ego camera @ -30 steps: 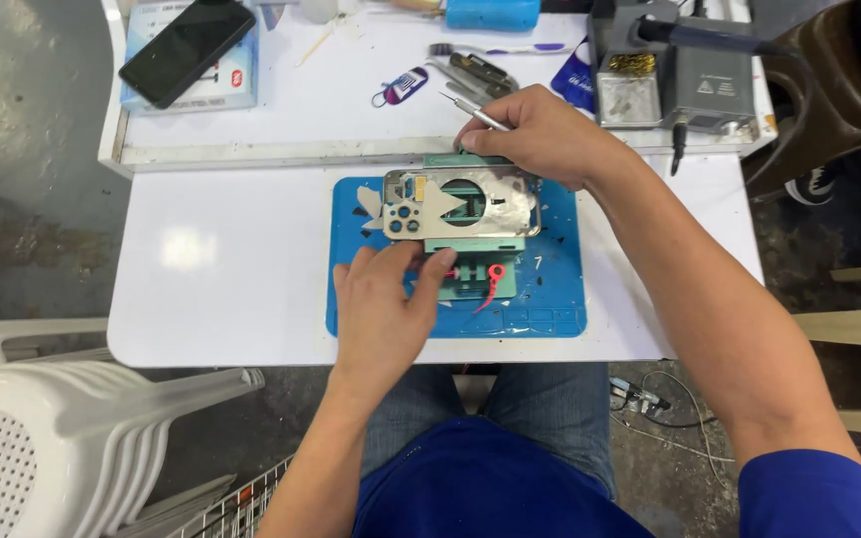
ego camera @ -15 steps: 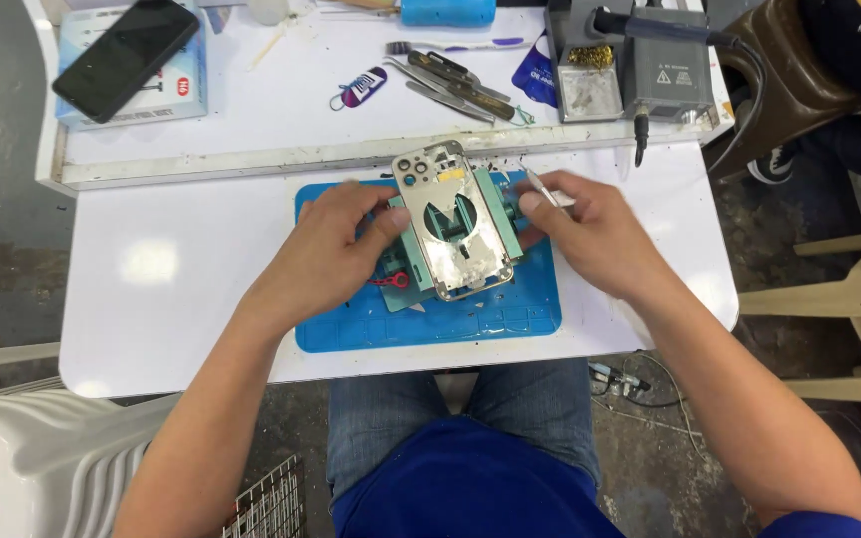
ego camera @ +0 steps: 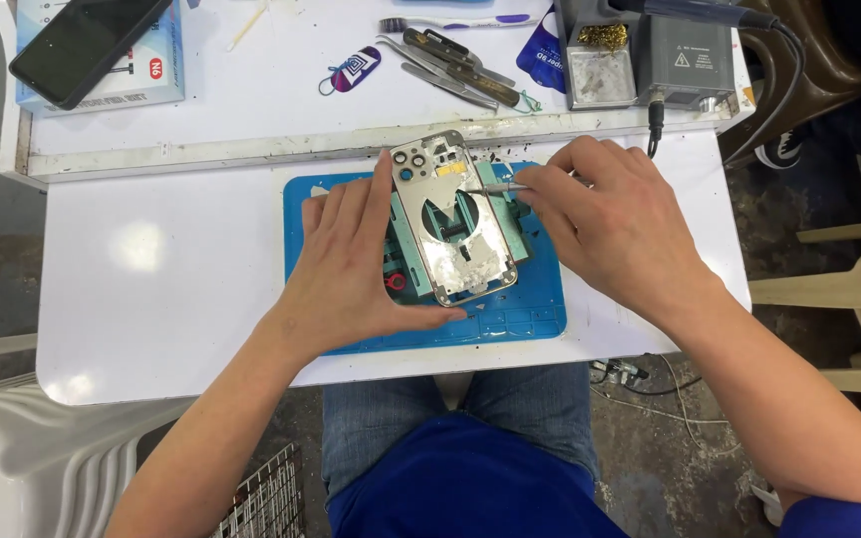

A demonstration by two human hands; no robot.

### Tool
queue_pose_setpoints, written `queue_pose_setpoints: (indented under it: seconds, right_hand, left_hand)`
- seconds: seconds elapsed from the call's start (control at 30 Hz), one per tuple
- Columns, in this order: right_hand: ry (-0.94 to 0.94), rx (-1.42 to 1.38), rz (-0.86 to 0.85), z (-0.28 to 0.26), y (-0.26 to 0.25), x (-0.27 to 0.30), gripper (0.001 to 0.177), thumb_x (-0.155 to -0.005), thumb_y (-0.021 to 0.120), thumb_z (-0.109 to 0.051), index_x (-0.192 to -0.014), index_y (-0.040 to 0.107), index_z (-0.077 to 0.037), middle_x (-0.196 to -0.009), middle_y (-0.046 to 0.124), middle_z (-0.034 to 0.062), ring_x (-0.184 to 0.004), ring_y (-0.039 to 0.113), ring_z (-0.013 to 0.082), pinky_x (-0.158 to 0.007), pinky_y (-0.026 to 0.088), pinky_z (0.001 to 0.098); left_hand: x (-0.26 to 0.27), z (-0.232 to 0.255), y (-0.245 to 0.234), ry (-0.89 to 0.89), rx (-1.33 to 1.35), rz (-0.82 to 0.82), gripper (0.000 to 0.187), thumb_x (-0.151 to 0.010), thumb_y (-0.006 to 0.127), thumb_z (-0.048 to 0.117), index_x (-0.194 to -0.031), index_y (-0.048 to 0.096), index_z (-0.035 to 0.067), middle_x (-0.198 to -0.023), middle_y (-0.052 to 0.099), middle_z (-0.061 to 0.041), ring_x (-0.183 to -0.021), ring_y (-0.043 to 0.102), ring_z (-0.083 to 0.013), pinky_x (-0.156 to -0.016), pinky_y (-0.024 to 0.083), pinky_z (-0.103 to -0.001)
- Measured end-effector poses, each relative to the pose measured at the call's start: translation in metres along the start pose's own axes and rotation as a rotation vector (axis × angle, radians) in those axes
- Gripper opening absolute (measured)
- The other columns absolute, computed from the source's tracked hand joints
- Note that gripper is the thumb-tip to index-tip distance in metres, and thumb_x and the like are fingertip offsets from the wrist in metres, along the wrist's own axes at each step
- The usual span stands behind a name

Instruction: The person uses a metal tool to scrape and pry at the edges of a disassembled electronic device on a blue mat. They then open a drawer, retrieve a brush, and use it to sweep debris off the device and the mat.

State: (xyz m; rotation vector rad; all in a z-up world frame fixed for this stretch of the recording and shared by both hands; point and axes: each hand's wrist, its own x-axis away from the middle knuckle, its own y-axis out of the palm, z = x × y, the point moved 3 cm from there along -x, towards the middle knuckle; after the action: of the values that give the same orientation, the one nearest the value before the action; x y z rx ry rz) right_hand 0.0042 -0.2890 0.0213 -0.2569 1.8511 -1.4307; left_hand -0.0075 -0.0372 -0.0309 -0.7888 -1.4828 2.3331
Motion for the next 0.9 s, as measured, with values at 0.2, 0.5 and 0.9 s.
queue_pose_setpoints:
  seconds: [0.2, 0.5, 0.9]
  right_hand:
    - [-0.103, 0.045, 0.057, -0.001, 0.001, -0.001, 0.025, -0.1, 0.073, 0.01, -0.116, 0.068, -0.008, -0.106, 0.065, 0.0109, -0.084, 0.044, 0.0307, -0.076, 0.04, 0.0419]
    - [-0.033, 0.088, 0.083, -0.003, 0.014, -0.002, 0.008, -0.107, 0.071, -0.006, -0.113, 0.069, -0.011, -0.098, 0.065, 0.0064, -0.078, 0.053, 0.0273, -0.067, 0.035, 0.0389]
    - [0.014, 0.101, 0.153, -0.003, 0.029, 0.008, 0.018, -0.101, 0.068, 0.004, -0.11, 0.069, -0.012, -0.102, 0.062, 0.0047, -0.062, 0.049, 0.0254, -0.054, 0.044, 0.0367]
  left_hand:
    - [-0.002, 0.004, -0.001, -0.038, 0.013, 0.029, 0.151, -0.065, 0.073, 0.095, -0.163, 0.012, -0.003, -0.127, 0.049, -0.011, -0.108, 0.048, -0.0283, -0.097, 0.034, -0.044]
    - [0.003, 0.002, -0.002, -0.035, 0.105, 0.074, 0.147, -0.062, 0.078, 0.089, -0.163, 0.017, 0.002, -0.137, 0.054, -0.012, -0.118, 0.052, -0.0294, -0.099, 0.034, -0.044]
    - [0.005, 0.003, -0.001, 0.046, 0.008, 0.152, 0.141, -0.065, 0.074, 0.093, -0.16, 0.03, 0.0, -0.13, 0.06, -0.011, -0.11, 0.056, -0.0269, -0.096, 0.033, -0.043]
